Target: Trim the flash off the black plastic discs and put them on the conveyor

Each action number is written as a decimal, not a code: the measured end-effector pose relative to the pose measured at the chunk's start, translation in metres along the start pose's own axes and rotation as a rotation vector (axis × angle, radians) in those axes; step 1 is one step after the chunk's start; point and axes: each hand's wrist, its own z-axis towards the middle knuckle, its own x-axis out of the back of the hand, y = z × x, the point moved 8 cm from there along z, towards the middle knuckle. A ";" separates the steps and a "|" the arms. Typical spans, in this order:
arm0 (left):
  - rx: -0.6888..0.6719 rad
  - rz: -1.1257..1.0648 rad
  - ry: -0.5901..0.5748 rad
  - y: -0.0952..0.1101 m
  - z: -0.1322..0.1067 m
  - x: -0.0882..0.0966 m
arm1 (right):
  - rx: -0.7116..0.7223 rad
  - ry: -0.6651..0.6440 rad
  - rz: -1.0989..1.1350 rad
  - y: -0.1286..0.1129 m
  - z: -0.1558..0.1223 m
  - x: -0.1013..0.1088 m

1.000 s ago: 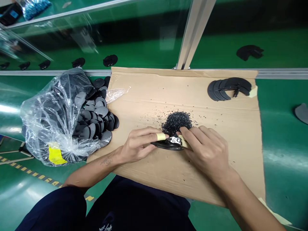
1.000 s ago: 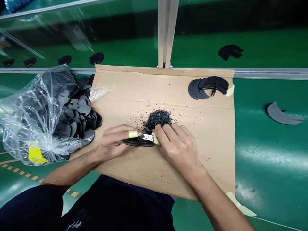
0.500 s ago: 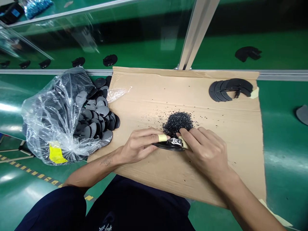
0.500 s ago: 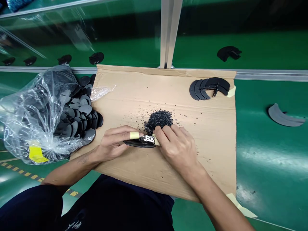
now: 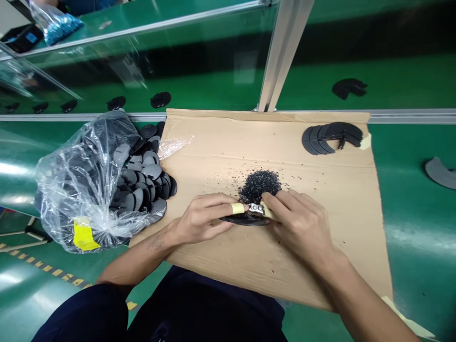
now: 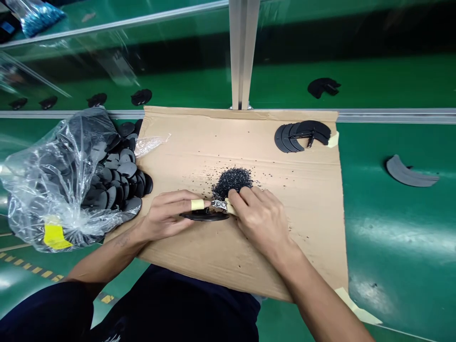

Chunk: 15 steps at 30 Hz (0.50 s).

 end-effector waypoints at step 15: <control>0.148 -0.155 0.016 -0.007 0.008 0.004 | -0.207 0.010 0.784 0.010 0.003 0.006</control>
